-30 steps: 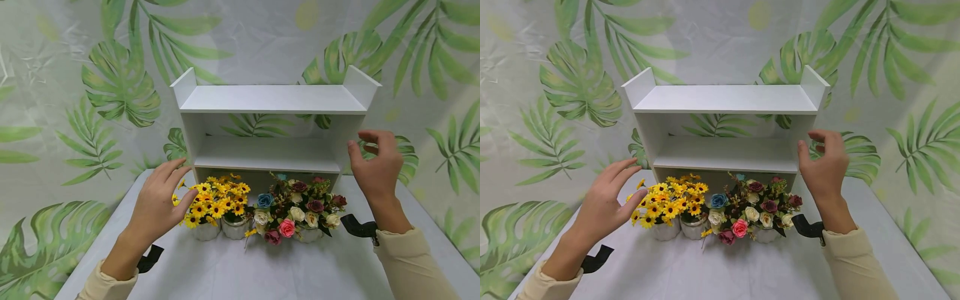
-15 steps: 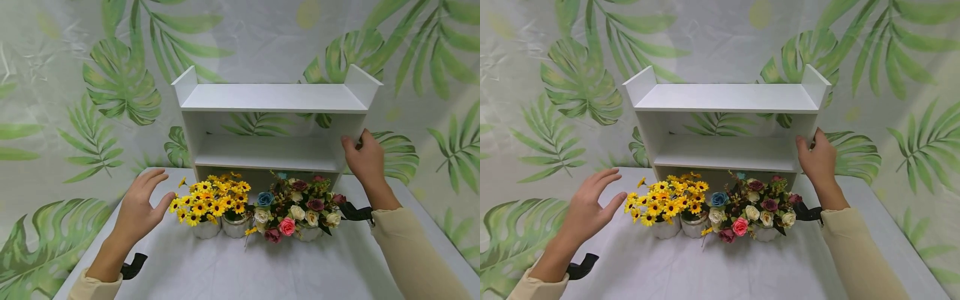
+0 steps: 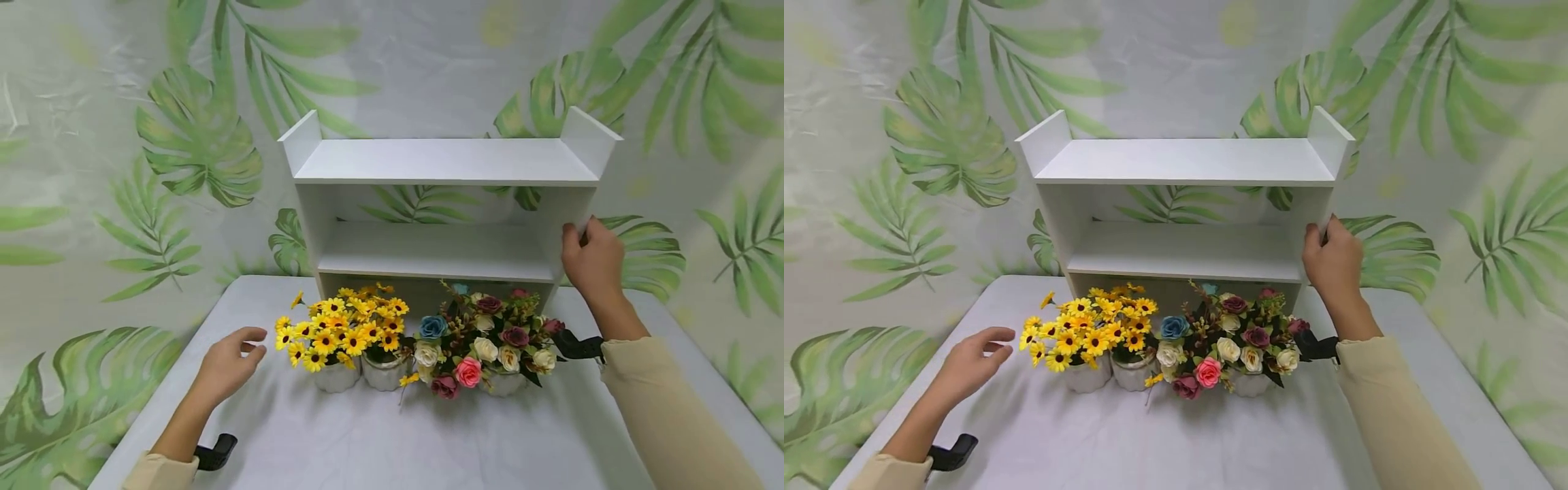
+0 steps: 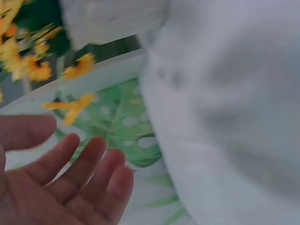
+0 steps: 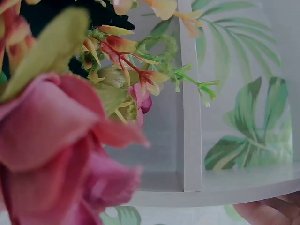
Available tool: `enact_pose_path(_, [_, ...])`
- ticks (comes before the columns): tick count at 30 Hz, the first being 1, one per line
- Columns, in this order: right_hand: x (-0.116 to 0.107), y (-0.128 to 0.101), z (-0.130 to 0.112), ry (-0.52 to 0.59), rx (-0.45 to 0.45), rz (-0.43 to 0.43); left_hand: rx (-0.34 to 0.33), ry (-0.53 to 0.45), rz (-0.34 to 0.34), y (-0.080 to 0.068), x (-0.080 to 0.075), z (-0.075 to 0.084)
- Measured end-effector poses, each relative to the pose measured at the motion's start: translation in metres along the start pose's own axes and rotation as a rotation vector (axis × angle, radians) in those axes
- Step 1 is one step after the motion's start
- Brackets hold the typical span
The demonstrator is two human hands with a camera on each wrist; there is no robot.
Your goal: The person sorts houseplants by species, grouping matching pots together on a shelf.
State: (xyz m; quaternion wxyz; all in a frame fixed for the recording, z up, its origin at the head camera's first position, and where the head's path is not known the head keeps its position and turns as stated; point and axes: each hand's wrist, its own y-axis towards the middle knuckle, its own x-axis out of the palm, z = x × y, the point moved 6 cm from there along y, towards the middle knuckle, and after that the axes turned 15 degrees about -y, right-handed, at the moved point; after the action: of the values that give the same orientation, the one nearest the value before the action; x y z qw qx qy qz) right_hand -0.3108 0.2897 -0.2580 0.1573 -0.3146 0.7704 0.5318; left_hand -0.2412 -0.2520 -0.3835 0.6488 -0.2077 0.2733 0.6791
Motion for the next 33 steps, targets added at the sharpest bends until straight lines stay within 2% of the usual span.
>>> enact_pose_path(3, [-0.002, 0.000, 0.003, 0.000, 0.009, 0.001, -0.102, -0.049, -0.149, 0.005, 0.024, -0.012])
enact_pose_path(5, [-0.001, 0.000, 0.005, 0.006, 0.023, -0.019, -0.145, -0.114, -0.217, 0.007, 0.037, -0.016])
enact_pose_path(8, [0.000, 0.000, 0.007, 0.020, 0.047, -0.052, -0.189, -0.238, -0.276, 0.009, 0.052, -0.017])
enact_pose_path(10, [0.001, 0.001, 0.007, 0.024, 0.060, -0.074, -0.190, -0.311, -0.301, 0.011, 0.061, -0.015])
enact_pose_path(14, [0.004, 0.002, 0.006, 0.003, 0.070, -0.100, -0.143, -0.444, -0.367, 0.017, 0.081, -0.012])
enact_pose_path(19, [0.005, 0.001, 0.006, -0.005, 0.080, -0.106, -0.007, -0.555, -0.459, 0.022, 0.101, -0.001])
enact_pose_path(23, [0.007, -0.001, 0.004, 0.001, 0.079, -0.104, 0.077, -0.611, -0.428, 0.021, 0.105, 0.005])
enact_pose_path(26, [0.008, -0.002, 0.004, 0.007, 0.089, -0.103, 0.088, -0.616, -0.406, 0.020, 0.106, 0.006])
enact_pose_path(33, [0.008, -0.002, 0.004, 0.033, 0.093, -0.090, 0.091, -0.629, -0.443, 0.018, 0.105, 0.008])
